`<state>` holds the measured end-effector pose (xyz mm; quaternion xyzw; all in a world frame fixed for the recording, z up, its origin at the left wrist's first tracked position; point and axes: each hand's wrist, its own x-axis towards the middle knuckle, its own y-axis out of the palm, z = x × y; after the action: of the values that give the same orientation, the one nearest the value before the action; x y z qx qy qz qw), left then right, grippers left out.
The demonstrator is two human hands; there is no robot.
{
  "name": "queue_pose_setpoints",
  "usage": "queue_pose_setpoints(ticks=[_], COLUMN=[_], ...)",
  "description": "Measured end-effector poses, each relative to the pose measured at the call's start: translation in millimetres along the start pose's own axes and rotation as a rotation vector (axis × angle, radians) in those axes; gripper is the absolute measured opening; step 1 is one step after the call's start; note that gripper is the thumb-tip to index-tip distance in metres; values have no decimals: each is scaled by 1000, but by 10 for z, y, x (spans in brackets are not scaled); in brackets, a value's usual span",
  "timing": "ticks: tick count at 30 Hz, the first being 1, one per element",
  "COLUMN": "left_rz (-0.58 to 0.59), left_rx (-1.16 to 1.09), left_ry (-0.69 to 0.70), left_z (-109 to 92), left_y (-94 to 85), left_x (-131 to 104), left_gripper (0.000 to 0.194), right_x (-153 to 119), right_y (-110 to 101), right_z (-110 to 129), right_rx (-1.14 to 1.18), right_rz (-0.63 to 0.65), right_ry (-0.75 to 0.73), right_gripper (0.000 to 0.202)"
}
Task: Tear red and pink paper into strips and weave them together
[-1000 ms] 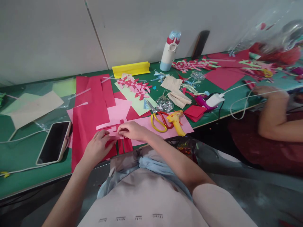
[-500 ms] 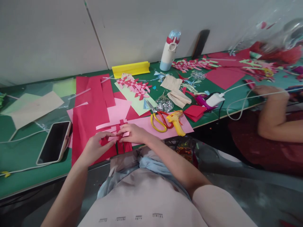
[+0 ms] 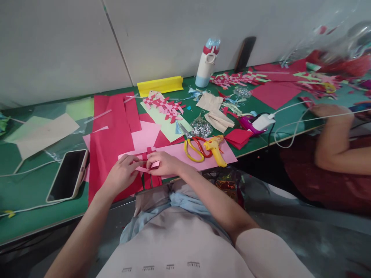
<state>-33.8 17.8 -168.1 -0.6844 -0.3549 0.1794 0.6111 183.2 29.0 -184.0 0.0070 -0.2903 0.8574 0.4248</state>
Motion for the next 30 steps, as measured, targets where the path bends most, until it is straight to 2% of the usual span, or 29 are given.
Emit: queue_pose_setpoints(ticks=[9,16,19,25,30], left_rz=[159,155,139,116,163], left_rx=[103,162,174,44,-10], left_ry=[86,153,181,267,245], left_z=[61,120,156,205,223], left_y=[-74,-134,-130,-96,-115], left_x=[87,136,147,181,233], left_gripper=[43,35,40,40,37], right_x=[-17,-6,-6,-12,-15], right_y=[-1,9,6,-3,-5], right_z=[-23,-37,-42,-26,-13], right_rx=[12,17,8,-4,3], right_rz=[3,-12,0,4,4], right_ry=[13,-25,-3,16,22], right_gripper=[8,7,7,8,10])
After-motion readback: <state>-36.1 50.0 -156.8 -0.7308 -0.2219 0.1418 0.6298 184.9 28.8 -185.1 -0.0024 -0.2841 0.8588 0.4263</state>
